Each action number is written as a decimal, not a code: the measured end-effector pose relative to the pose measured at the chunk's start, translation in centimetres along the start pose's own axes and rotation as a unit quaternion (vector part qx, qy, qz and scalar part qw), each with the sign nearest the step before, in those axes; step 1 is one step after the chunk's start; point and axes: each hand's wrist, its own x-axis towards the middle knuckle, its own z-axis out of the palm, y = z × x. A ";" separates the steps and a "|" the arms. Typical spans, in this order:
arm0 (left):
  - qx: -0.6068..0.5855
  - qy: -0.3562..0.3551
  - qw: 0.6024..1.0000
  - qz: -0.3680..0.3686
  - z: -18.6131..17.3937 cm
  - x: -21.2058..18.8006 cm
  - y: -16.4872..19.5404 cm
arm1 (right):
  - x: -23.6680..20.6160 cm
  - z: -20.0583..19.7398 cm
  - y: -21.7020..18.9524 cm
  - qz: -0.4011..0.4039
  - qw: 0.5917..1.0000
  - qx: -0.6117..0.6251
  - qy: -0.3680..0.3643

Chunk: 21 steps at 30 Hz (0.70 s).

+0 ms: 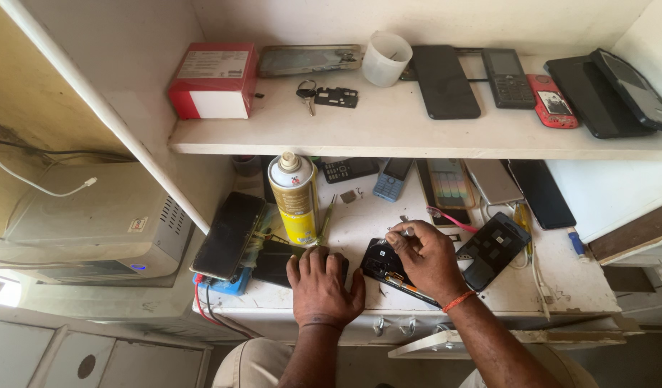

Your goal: The person holds a smartphone at a repair bench, pries off its back cover, and uses a screwdriver to unscrew and work on the internal components. They manipulate the exposed phone board, then power the phone on and hold it up as its screen lights up with an incoming call.

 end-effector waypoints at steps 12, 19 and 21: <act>-0.003 0.032 0.999 0.013 0.0 0.0 0.0 | 0.0 0.0 0.0 -0.011 1.000 0.008 0.001; -0.009 0.014 1.000 0.003 -0.1 0.0 0.0 | 0.1 0.1 -0.2 -0.002 1.000 0.007 0.002; -0.006 0.011 1.000 0.002 -0.1 0.0 0.0 | 0.2 0.1 -0.3 -0.020 1.000 0.020 0.010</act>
